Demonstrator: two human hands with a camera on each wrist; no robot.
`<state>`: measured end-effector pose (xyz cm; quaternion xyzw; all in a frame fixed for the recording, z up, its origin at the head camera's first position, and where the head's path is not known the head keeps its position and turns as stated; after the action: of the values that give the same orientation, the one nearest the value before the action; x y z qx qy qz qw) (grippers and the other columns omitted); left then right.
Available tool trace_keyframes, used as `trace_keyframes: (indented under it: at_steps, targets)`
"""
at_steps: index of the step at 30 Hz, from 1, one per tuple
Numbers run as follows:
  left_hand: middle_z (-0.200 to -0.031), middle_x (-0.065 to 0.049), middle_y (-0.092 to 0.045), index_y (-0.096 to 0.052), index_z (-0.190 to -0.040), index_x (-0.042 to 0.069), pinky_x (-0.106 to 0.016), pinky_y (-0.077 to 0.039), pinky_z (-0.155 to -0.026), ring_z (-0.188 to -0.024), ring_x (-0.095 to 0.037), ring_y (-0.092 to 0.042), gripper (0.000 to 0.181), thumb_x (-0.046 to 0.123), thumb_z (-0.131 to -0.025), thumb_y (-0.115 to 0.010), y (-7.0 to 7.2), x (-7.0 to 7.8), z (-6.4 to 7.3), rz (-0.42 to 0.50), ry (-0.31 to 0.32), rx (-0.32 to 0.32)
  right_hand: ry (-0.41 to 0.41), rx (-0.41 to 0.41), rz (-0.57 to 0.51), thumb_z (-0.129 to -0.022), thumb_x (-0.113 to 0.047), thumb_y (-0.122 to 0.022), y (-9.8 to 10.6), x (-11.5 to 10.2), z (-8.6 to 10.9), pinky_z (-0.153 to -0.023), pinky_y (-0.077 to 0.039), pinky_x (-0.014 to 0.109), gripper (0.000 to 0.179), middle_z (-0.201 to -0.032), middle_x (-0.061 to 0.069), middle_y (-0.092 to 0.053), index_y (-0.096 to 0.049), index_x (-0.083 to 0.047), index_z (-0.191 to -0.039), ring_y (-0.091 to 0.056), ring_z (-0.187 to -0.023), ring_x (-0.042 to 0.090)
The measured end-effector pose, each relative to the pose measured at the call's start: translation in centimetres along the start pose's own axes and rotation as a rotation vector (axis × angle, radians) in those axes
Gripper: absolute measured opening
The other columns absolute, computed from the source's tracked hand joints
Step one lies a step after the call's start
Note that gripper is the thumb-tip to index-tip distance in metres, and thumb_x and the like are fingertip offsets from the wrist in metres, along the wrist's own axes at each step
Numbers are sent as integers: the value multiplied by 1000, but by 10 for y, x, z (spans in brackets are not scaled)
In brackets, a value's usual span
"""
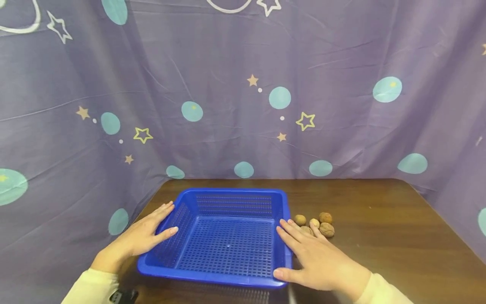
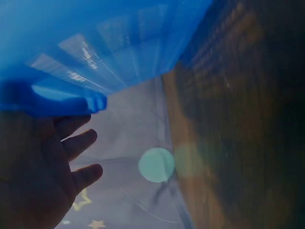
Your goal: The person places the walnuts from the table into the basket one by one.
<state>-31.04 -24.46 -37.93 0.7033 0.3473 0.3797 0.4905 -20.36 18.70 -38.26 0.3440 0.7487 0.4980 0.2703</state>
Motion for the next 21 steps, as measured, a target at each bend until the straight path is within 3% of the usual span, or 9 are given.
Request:
trace_keyframes:
  at_steps: [6,11,17,21]
  targets:
    - [-158,-8,-23,-28,-152,10,-57,-29,-108,-141,-34,-27,86,63,-89,-52,-7,-9,-20,45,-1,-38,-22,-13,5,-86,-70,-49,-2,1,2,-109,19,18,85,-156,2,-30,-34,-16,-151,-29,-141,20]
    - [-158,-8,-22,-28,-152,10,-59,-26,-109,-142,-34,-23,81,56,-91,-56,-11,-8,-24,57,-2,-26,-27,9,0,-85,-69,-52,-1,0,3,-109,18,17,86,-155,2,-31,-38,-14,-149,-31,-141,20]
    - [-158,-8,-25,-33,-151,12,-67,-18,-107,-144,-36,-19,70,53,-96,-49,-9,-6,-16,-85,31,11,-2,32,3,-86,-68,-53,-5,-1,1,-112,15,20,86,-155,4,-31,-37,-11,-149,-30,-141,20]
    - [-156,-8,-29,-38,-149,10,-65,-15,-109,-143,-35,-20,72,57,-95,-48,-8,-2,-16,-152,25,32,-19,20,-10,-86,-67,-53,-7,0,1,-111,15,19,86,-156,3,-29,-35,-12,-150,-29,-142,20]
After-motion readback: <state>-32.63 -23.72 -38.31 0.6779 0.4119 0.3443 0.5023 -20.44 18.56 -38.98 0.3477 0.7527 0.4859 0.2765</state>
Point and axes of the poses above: each hand's wrist, its own z-axis away from the middle knuckle, its own y-axis out of the back of the hand, x = y × z, the point moved 3 cm from there along -z, towards the middle knuckle
